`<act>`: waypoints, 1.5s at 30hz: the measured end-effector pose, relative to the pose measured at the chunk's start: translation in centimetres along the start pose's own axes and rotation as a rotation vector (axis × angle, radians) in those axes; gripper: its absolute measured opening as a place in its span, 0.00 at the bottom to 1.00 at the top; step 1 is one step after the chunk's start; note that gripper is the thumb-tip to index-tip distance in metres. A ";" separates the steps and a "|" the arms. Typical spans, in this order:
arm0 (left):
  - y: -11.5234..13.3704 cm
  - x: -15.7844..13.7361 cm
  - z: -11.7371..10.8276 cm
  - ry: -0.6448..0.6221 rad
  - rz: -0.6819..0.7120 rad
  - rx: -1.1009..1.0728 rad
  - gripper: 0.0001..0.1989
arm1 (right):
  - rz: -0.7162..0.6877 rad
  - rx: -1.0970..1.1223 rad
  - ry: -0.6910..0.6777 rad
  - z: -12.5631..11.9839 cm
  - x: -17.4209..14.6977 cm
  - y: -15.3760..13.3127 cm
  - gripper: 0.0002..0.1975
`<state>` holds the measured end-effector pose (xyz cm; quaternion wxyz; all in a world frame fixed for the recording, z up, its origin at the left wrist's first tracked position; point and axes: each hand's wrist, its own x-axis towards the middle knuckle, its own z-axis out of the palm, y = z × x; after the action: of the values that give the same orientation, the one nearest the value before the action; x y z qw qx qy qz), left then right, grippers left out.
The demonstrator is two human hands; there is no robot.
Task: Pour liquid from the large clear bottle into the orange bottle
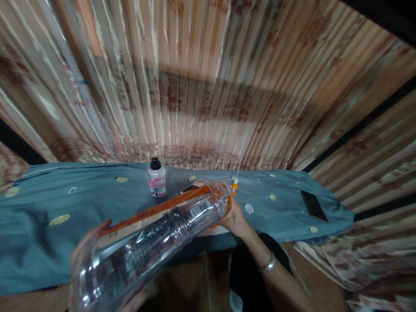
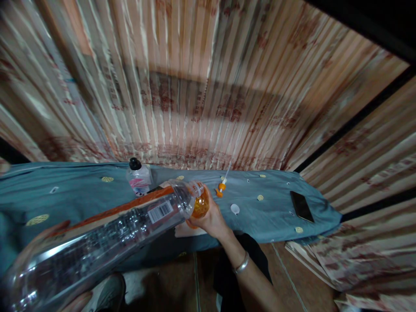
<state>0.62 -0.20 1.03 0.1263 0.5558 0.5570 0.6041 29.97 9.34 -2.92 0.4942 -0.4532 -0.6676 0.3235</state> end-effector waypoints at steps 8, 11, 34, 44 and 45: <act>-0.3 0.0 0.1 0.002 0.005 0.012 0.47 | 0.001 0.056 -0.014 0.0 0.1 0.0 0.44; -0.5 -0.1 0.1 0.016 -0.017 -0.004 0.48 | -0.007 0.053 -0.014 0.0 0.1 -0.1 0.43; -1.3 0.3 -0.3 -0.102 0.066 0.062 0.47 | 0.021 0.052 -0.018 -0.3 0.2 0.3 0.45; -0.4 0.1 1.4 -0.046 0.037 0.011 0.44 | 0.054 0.107 -0.029 -0.4 0.5 -0.5 0.42; -0.6 0.1 1.4 -0.048 0.061 0.018 0.45 | 0.051 0.110 -0.028 -0.4 0.6 -0.6 0.41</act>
<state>1.48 0.87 0.30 0.1159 0.5880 0.5420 0.5891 30.10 9.66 -2.11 0.5007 -0.4377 -0.6437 0.3786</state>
